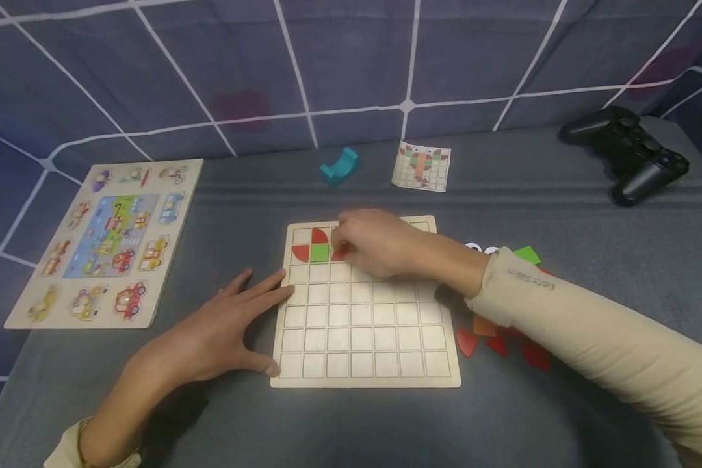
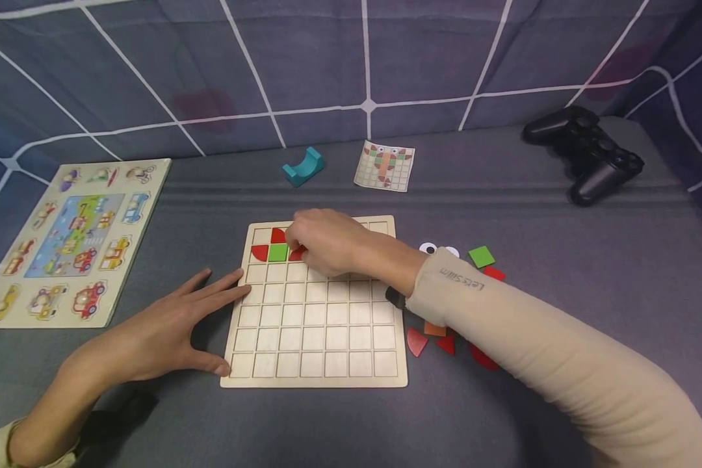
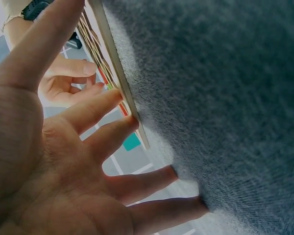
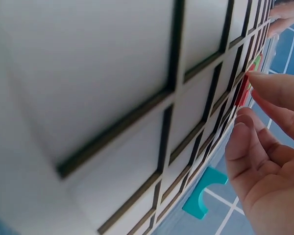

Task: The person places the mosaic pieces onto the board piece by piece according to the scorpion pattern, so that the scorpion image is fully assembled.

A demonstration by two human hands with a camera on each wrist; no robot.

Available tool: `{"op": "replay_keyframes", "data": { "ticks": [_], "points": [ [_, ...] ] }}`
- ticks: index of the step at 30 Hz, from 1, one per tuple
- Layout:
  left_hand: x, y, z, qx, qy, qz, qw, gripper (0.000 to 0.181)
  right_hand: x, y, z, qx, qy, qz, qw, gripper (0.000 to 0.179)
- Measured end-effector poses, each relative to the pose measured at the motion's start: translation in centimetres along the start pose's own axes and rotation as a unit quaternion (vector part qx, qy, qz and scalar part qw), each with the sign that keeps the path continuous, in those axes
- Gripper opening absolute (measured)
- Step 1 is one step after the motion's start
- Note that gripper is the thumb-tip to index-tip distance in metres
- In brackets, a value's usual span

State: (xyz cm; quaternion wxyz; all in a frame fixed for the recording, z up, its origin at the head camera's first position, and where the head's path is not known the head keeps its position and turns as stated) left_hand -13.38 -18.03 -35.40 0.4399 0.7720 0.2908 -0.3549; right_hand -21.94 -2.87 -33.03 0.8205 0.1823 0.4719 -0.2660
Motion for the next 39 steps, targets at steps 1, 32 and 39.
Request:
{"op": "replay_keyframes", "data": {
  "ticks": [1, 32, 39],
  "points": [
    [0.0, 0.0, 0.0, 0.001, -0.001, -0.001, 1.0000, 0.110, -0.1, 0.1, -0.1, 0.004, 0.000, -0.001, 1.0000, 0.020],
    [0.1, 0.1, 0.0, -0.001, 0.007, -0.001, 1.0000, 0.110, -3.1, 13.8, -8.0, 0.137, 0.009, -0.030, 0.9900, 0.028],
    [0.0, 0.1, 0.0, 0.004, 0.004, -0.003, 1.0000, 0.110, -3.9, 14.5, -8.7, 0.158, 0.017, -0.028, 0.9869, 0.028]
  ]
}}
Point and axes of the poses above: each hand's wrist, its own y-axis away from the middle knuckle, its own x-axis out of the palm, z = x × y, the point moved 9 cm from there along -y, towards the middle knuckle, and after that the axes turned 1 degree about z, right-handed, at the moved point
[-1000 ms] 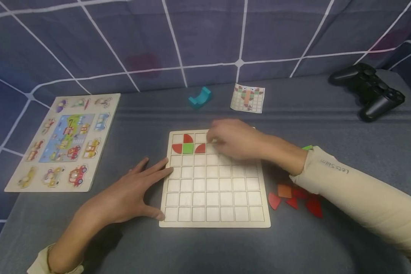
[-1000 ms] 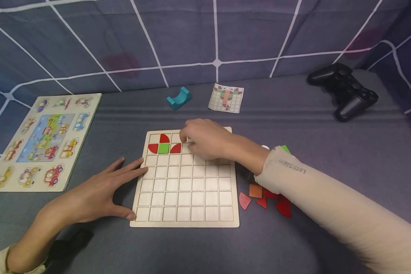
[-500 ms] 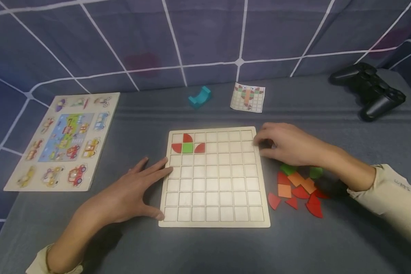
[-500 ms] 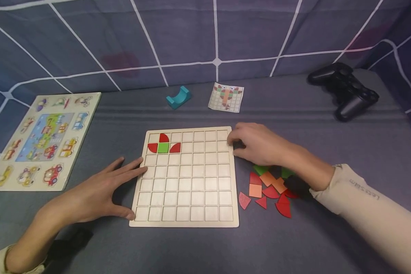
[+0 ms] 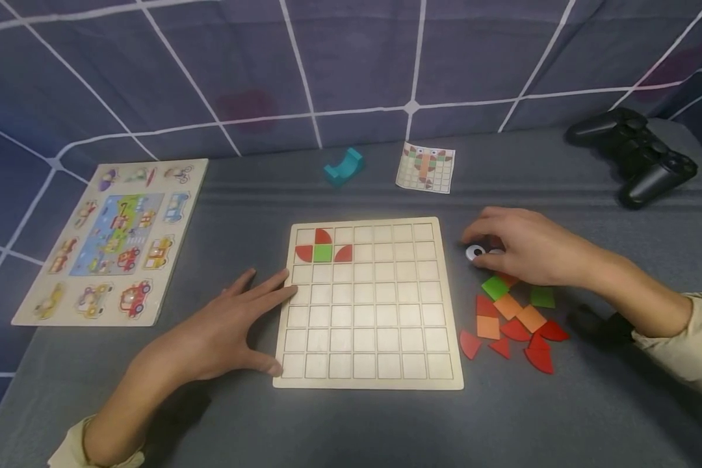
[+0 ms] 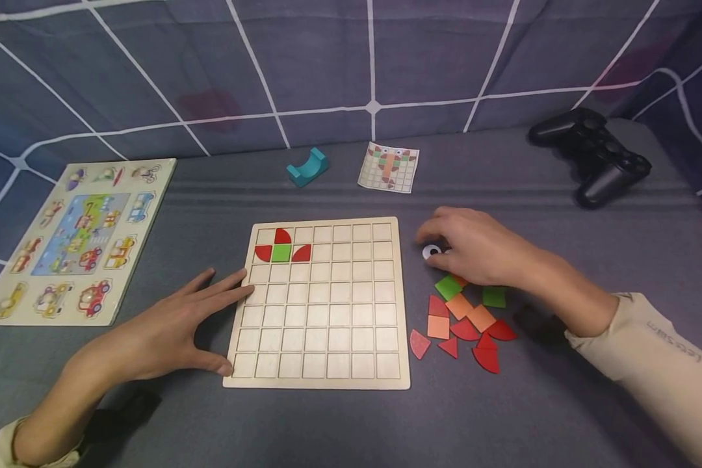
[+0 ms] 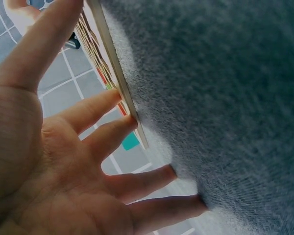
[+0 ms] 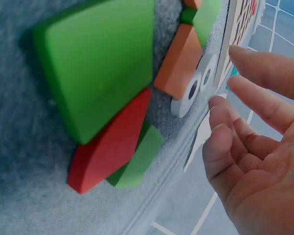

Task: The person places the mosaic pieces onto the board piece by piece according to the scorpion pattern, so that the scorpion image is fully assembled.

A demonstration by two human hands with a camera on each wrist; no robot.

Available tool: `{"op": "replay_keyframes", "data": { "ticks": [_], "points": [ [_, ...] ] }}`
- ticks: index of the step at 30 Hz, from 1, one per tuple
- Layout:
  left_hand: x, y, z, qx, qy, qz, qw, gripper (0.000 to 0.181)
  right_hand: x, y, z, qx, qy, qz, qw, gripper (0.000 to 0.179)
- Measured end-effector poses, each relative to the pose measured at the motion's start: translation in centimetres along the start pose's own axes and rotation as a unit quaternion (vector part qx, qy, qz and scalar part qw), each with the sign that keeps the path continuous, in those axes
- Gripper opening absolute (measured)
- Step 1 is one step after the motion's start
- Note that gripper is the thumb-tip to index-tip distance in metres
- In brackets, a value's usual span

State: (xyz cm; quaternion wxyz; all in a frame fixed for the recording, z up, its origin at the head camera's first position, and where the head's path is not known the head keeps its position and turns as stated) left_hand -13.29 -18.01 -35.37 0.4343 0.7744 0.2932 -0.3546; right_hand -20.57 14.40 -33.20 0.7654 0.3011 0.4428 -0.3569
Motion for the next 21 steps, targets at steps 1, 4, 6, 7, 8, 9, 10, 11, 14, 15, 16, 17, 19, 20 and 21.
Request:
{"op": "replay_keyframes", "data": {
  "ticks": [1, 4, 6, 7, 8, 9, 10, 11, 14, 15, 16, 17, 19, 20, 21],
  "points": [
    [0.00, 0.01, -0.02, 0.001, 0.000, -0.001, 1.0000, 0.110, 0.05, 0.01, -0.11, 0.003, 0.004, 0.002, 1.0000, 0.028],
    [0.07, 0.01, 0.03, -0.002, 0.002, 0.000, 1.0000, 0.110, 0.29, 0.00, -0.44, 0.010, 0.014, 0.007, 0.9998, 0.028],
    [0.06, 0.01, 0.04, -0.002, 0.003, -0.001, 1.0000, 0.110, 0.44, -0.01, -0.62, 0.014, 0.018, 0.008, 0.9997, 0.027],
    [0.06, 0.02, 0.05, -0.003, 0.003, -0.001, 1.0000, 0.110, 0.52, -0.01, -0.71, 0.016, 0.019, 0.008, 0.9997, 0.027],
    [0.06, 0.02, 0.06, -0.002, 0.003, -0.002, 1.0000, 0.110, 0.59, -0.01, -0.80, 0.018, 0.020, 0.009, 0.9996, 0.027],
    [0.05, 0.02, 0.04, -0.001, 0.002, -0.002, 1.0000, 0.110, 0.66, 0.02, -0.89, 0.020, 0.020, 0.010, 0.9995, 0.027],
    [0.02, 0.04, 0.02, 0.000, 0.002, -0.003, 1.0000, 0.110, 0.71, 0.06, -0.95, 0.021, 0.020, 0.010, 0.9995, 0.028],
    [-0.01, 0.05, -0.02, 0.002, 0.001, -0.004, 1.0000, 0.111, 0.74, 0.12, -0.99, 0.022, 0.020, 0.010, 0.9995, 0.028],
    [-0.01, 0.06, -0.01, 0.000, 0.001, -0.002, 1.0000, 0.110, 0.80, 0.22, -1.03, 0.019, 0.017, 0.010, 0.9996, 0.027],
    [0.00, 0.07, -0.01, -0.001, 0.001, -0.002, 1.0000, 0.110, 0.81, 0.25, -1.01, 0.017, 0.016, 0.009, 0.9997, 0.027],
    [0.01, 0.06, 0.00, -0.002, 0.002, -0.001, 1.0000, 0.110, 0.81, 0.27, -0.97, 0.014, 0.016, 0.008, 0.9997, 0.027],
    [0.00, 0.06, 0.01, -0.002, 0.001, -0.001, 1.0000, 0.110, 0.80, 0.28, -0.93, 0.010, 0.017, 0.006, 0.9998, 0.026],
    [0.00, 0.05, 0.00, -0.004, 0.002, 0.000, 1.0000, 0.110, 0.80, 0.31, -0.84, 0.005, 0.017, 0.004, 0.9998, 0.025],
    [0.01, 0.05, 0.01, -0.004, 0.002, -0.001, 1.0000, 0.110, 0.81, 0.32, -0.80, 0.003, 0.017, 0.003, 0.9998, 0.025],
    [0.01, 0.05, 0.02, -0.005, 0.003, -0.001, 1.0000, 0.110, 0.82, 0.32, -0.76, 0.001, 0.018, 0.002, 0.9998, 0.025]
  ]
}}
Point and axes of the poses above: each hand's wrist, its own y-axis away from the middle knuckle, its own x-axis out of the palm, z = x × y, the point moved 9 cm from there along -y, towards the middle knuckle, and after that the axes turned 1 degree about z, right-handed, at the moved point
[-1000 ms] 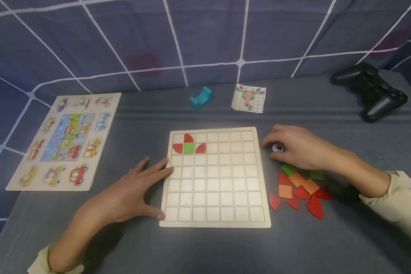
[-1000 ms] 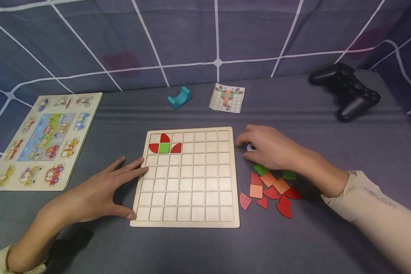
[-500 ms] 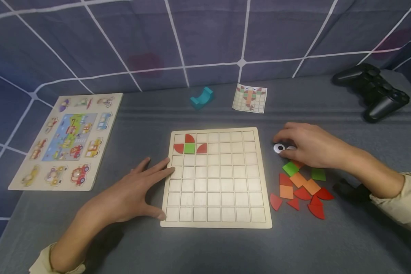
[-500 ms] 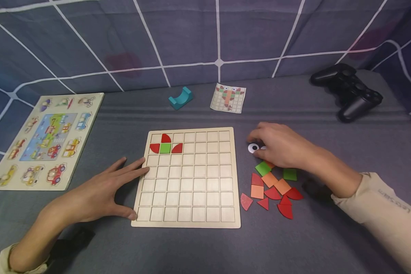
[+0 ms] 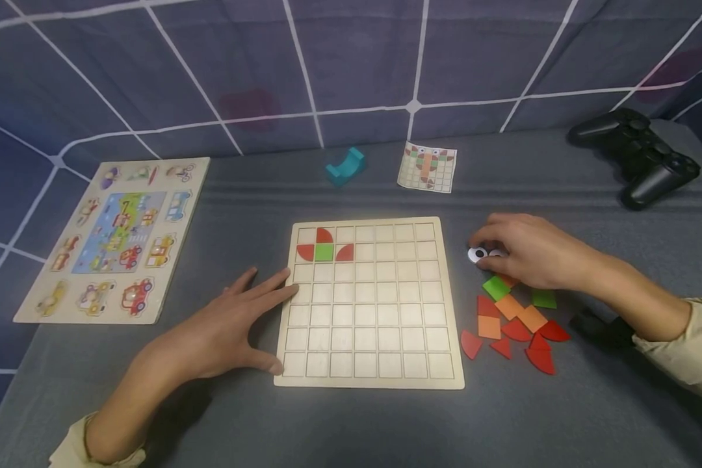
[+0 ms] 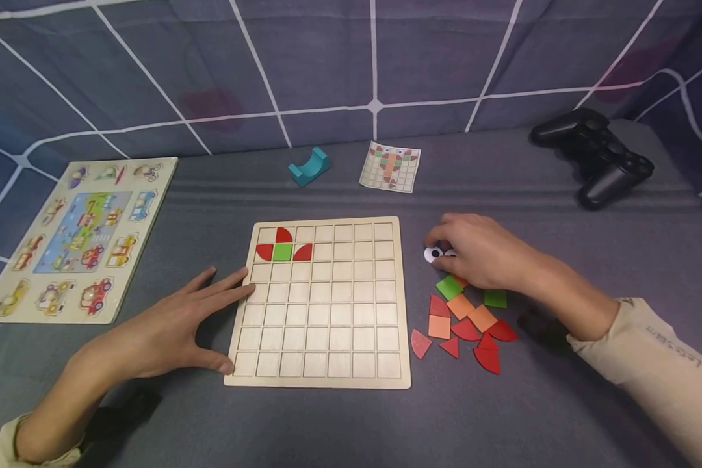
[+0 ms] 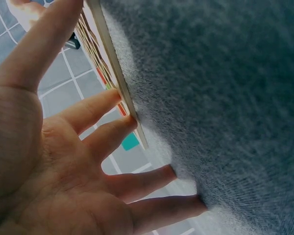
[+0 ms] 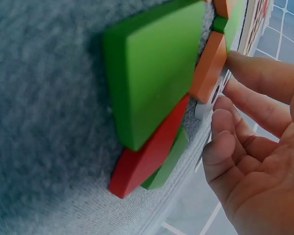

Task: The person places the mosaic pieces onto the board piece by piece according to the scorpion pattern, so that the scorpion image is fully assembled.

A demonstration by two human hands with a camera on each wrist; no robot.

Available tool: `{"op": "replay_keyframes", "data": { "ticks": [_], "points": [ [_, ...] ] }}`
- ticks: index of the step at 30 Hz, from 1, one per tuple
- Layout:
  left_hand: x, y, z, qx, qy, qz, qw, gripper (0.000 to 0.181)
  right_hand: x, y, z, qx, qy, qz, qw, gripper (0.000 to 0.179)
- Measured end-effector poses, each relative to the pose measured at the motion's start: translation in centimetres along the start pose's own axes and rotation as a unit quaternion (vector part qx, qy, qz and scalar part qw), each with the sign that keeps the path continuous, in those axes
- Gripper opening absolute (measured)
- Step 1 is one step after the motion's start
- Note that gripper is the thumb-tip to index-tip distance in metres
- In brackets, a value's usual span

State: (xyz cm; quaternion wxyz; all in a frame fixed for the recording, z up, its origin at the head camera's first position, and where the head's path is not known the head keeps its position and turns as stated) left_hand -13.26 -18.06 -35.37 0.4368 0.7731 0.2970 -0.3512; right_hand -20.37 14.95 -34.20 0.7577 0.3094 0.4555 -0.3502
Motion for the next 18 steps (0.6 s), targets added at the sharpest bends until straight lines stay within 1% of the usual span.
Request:
{"op": "replay_keyframes", "data": {
  "ticks": [4, 9, 11, 14, 18],
  "points": [
    [0.1, 0.0, 0.0, 0.003, 0.000, 0.000, 1.0000, 0.110, -0.2, 0.1, 0.2, -0.010, 0.004, -0.012, 0.9999, 0.023],
    [0.1, -0.1, 0.0, 0.001, 0.000, 0.002, 1.0000, 0.110, -1.0, 0.1, 0.7, -0.036, -0.003, -0.054, 0.9979, 0.021],
    [0.1, -0.1, 0.1, -0.002, 0.002, 0.003, 1.0000, 0.110, -1.2, 0.0, 0.9, -0.038, -0.008, -0.064, 0.9972, 0.022],
    [0.1, -0.1, 0.1, -0.003, 0.004, 0.003, 1.0000, 0.111, -1.4, -0.3, 1.3, -0.035, -0.013, -0.072, 0.9967, 0.023],
    [0.1, -0.1, 0.1, 0.000, 0.007, 0.001, 1.0000, 0.111, -1.5, -0.7, 2.1, -0.034, -0.019, -0.072, 0.9966, 0.023]
  ]
}}
Point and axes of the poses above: each hand's wrist, its own y-axis away from the middle knuckle, its own x-axis out of the palm, z = x × y, the point moved 9 cm from there along -y, towards the middle knuckle, and after that the axes turned 1 degree about z, right-handed, at the moved point
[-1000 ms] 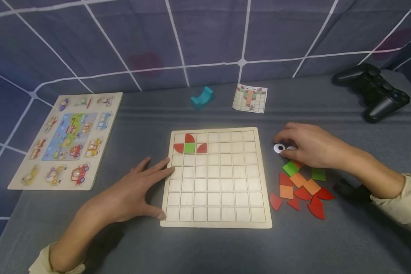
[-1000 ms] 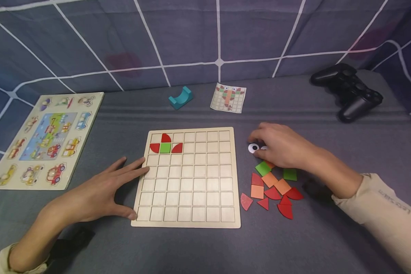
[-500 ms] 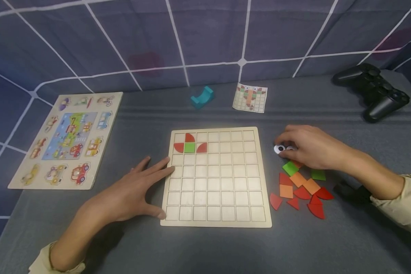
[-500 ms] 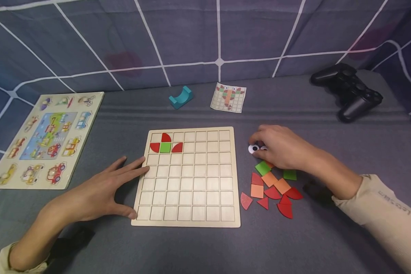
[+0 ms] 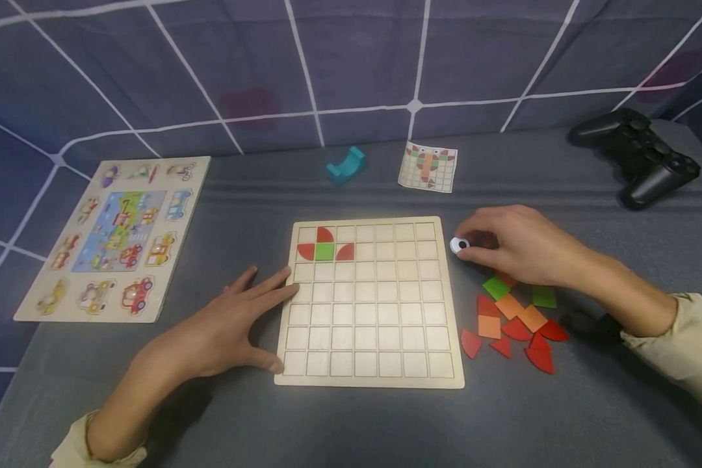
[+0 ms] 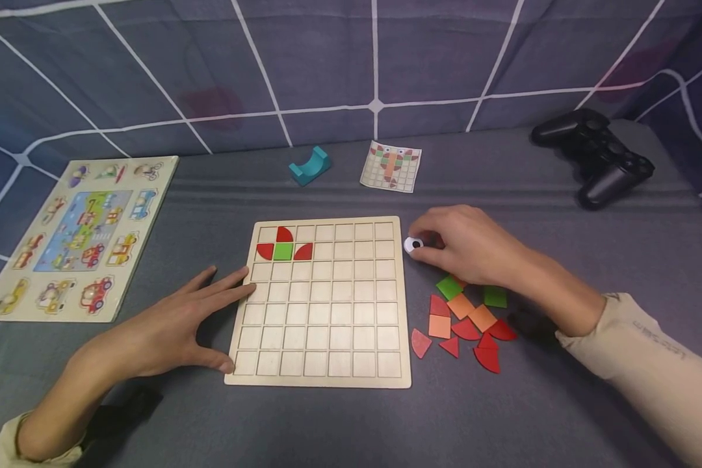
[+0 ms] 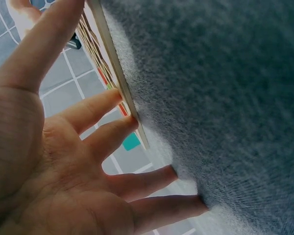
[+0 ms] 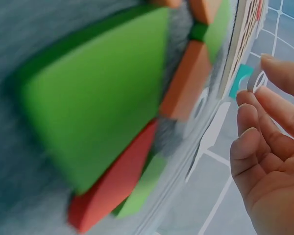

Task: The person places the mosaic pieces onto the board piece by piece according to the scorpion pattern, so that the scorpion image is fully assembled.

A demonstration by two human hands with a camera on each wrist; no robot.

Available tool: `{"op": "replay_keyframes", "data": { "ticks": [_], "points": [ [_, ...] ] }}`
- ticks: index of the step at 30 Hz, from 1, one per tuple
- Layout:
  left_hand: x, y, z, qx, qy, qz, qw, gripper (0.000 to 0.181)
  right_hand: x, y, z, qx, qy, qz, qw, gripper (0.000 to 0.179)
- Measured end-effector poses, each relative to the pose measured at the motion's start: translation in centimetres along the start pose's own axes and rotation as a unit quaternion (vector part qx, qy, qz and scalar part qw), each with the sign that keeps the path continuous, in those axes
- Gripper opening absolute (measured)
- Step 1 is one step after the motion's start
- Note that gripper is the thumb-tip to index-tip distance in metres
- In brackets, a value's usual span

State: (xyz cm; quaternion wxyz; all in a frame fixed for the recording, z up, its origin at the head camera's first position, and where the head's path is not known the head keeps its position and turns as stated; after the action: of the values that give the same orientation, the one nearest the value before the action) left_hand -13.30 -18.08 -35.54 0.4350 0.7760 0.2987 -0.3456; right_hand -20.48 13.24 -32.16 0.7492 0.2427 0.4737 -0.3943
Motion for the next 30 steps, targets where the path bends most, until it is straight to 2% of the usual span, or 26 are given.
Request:
{"op": "replay_keyframes", "data": {
  "ticks": [9, 18, 25, 30],
  "points": [
    [0.0, 0.0, -0.1, 0.006, -0.001, 0.002, 1.0000, 0.111, 0.7, -2.0, 2.9, -0.054, -0.030, 0.014, 0.9980, 0.019],
    [0.0, 0.1, -0.1, 0.004, -0.003, 0.000, 1.0000, 0.110, 2.0, -5.9, 5.7, -0.112, -0.037, 0.007, 0.9930, 0.013],
    [-0.1, 0.2, -0.1, 0.005, -0.005, 0.002, 1.0000, 0.109, 3.1, -8.6, 7.8, -0.135, -0.044, 0.025, 0.9896, 0.006],
    [-0.1, 0.1, -0.1, 0.007, -0.002, 0.002, 1.0000, 0.109, 4.0, -10.5, 9.2, -0.138, -0.040, 0.044, 0.9886, 0.007]
  ]
}}
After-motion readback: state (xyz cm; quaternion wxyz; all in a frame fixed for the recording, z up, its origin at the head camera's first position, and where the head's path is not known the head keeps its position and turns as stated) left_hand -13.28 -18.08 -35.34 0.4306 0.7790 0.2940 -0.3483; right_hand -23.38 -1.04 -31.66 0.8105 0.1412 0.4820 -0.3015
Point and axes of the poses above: each hand's wrist, its own y-axis away from the middle knuckle, its own x-axis out of the palm, z = x × y, the point moved 9 cm from there along -y, towards the middle knuckle, and after that the axes turned 1 degree about z, right-handed, at the moved point
